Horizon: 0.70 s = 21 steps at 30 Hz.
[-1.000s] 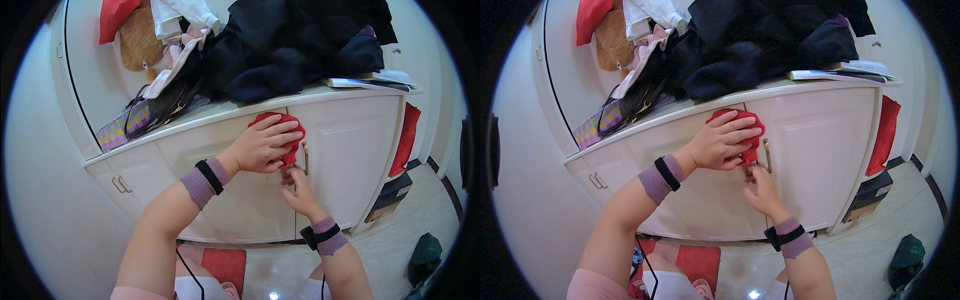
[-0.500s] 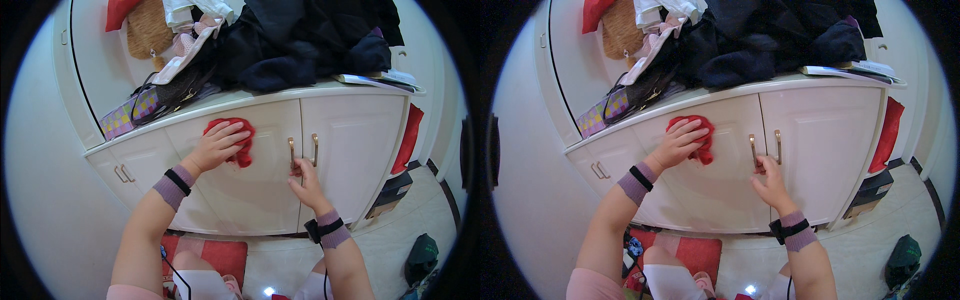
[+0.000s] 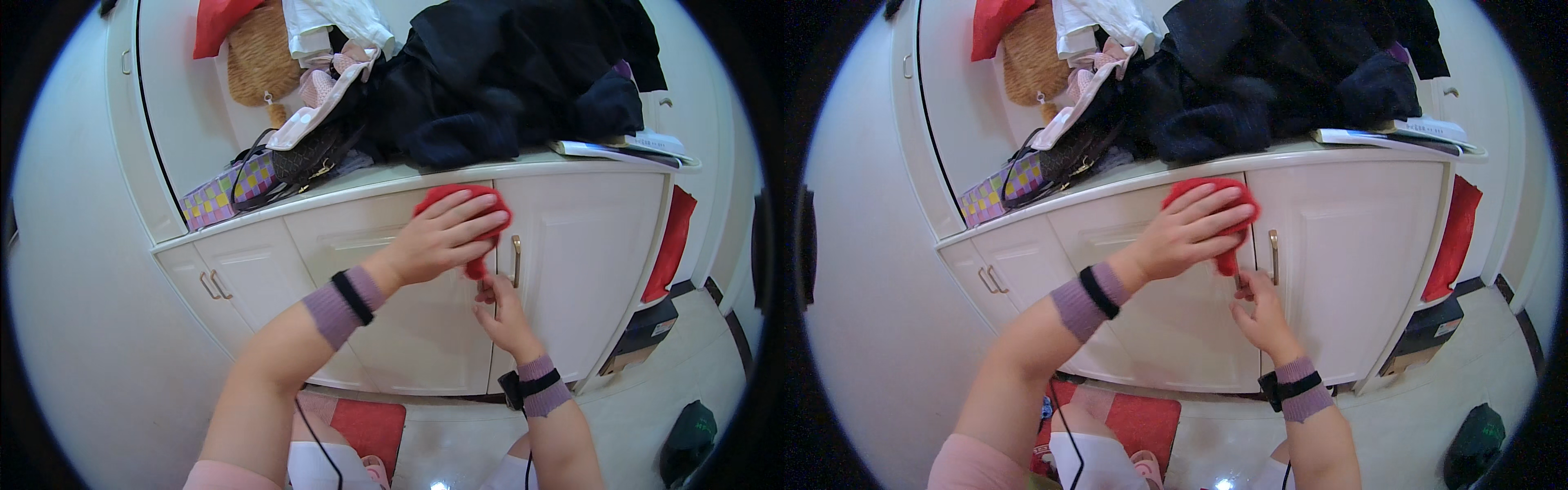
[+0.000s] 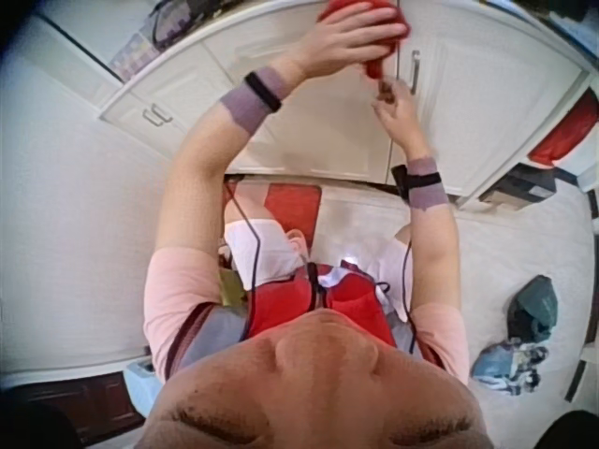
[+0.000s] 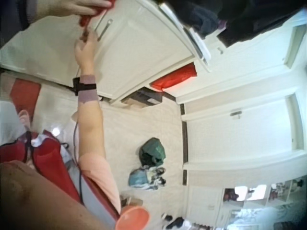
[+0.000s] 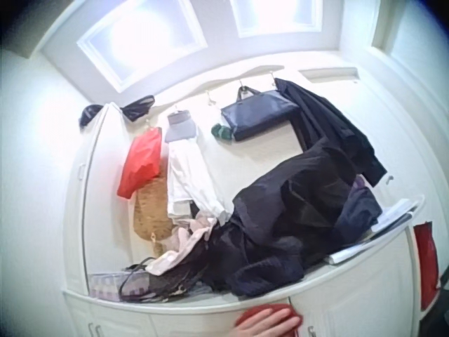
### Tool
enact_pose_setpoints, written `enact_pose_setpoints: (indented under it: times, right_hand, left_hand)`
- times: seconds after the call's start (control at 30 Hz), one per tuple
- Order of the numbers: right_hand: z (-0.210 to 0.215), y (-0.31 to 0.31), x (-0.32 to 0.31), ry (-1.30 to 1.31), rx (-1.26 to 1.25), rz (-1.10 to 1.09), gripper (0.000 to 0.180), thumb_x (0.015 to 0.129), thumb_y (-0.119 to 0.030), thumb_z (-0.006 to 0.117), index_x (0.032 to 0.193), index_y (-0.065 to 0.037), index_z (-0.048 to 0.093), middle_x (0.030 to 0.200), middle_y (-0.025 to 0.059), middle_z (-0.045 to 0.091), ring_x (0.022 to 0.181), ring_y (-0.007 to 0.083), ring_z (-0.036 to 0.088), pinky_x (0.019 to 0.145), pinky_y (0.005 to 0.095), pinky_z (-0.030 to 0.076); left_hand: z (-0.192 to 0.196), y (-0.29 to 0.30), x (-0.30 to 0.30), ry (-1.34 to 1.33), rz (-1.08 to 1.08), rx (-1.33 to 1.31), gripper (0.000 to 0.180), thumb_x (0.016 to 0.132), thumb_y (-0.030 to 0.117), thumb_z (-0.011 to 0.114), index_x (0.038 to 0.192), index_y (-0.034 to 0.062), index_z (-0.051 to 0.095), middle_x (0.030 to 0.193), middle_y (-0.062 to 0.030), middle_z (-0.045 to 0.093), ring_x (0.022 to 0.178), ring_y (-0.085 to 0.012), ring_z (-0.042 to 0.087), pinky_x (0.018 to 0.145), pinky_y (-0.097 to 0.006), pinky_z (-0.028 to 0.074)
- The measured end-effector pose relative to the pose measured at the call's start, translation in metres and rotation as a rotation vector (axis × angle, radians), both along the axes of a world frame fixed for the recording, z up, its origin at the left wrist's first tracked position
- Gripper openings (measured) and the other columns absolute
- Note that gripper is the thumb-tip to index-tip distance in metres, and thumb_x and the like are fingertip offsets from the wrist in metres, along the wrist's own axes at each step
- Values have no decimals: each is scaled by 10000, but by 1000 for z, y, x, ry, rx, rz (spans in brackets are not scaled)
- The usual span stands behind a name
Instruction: The person wipes the exterior surfaces and handles of a white cabinet with a red cloth, reaching across the doors and around the gold-colored handles.
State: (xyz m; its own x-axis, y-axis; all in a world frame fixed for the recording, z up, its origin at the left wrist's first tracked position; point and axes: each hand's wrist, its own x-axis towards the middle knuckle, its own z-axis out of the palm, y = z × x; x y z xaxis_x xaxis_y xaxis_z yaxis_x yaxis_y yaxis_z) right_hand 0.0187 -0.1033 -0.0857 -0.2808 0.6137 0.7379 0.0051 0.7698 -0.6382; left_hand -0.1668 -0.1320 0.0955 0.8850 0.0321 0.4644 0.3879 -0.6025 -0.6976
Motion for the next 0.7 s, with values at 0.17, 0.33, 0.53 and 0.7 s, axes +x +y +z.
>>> enact_pose_setpoints:
  times: [0.17, 0.33, 0.53, 0.7]
  right_hand:
    - [-17, 9, -7, 44, 34, -31, 495, 826, -6, 665, 1290, 8, 492, 1174, 130, 534, 962, 228, 630, 874, 365, 502]
    - [-21, 11, -8, 38, -19, -66, 472, 823, 18, 641, 1271, 12, 489, 1146, 112, 536, 973, 196, 624, 863, 332, 506]
    - [-8, 5, -15, 70, -15, -126, 354, 828, 57, 616, 1171, 17, 538, 1061, 85, 552, 917, 171, 593, 816, 293, 511]
    - [-17, 11, -10, 83, -34, -111, 360, 878, 45, 615, 1221, -8, 522, 1107, 56, 566, 990, 150, 585, 877, 289, 496]
  left_hand:
    - [-3, 35, 27, -43, -18, -2, 320, 751, 171, 698, 1057, 82, 722, 1496, -88, 507, 1435, -282, 414, 1195, -450, 332]
    - [-9, 43, 19, -91, -82, 48, 235, 760, 214, 715, 949, 74, 705, 1467, -95, 533, 1410, -289, 449, 1172, -458, 365]
    - [-10, 37, -18, -128, -73, 63, 157, 745, 192, 690, 795, 99, 574, 1447, -88, 554, 1384, -292, 480, 1143, -458, 403]
    - [-14, 20, -78, -172, -23, 76, 164, 735, 193, 684, 817, 114, 566, 1449, -78, 554, 1362, -294, 505, 1114, -453, 426]
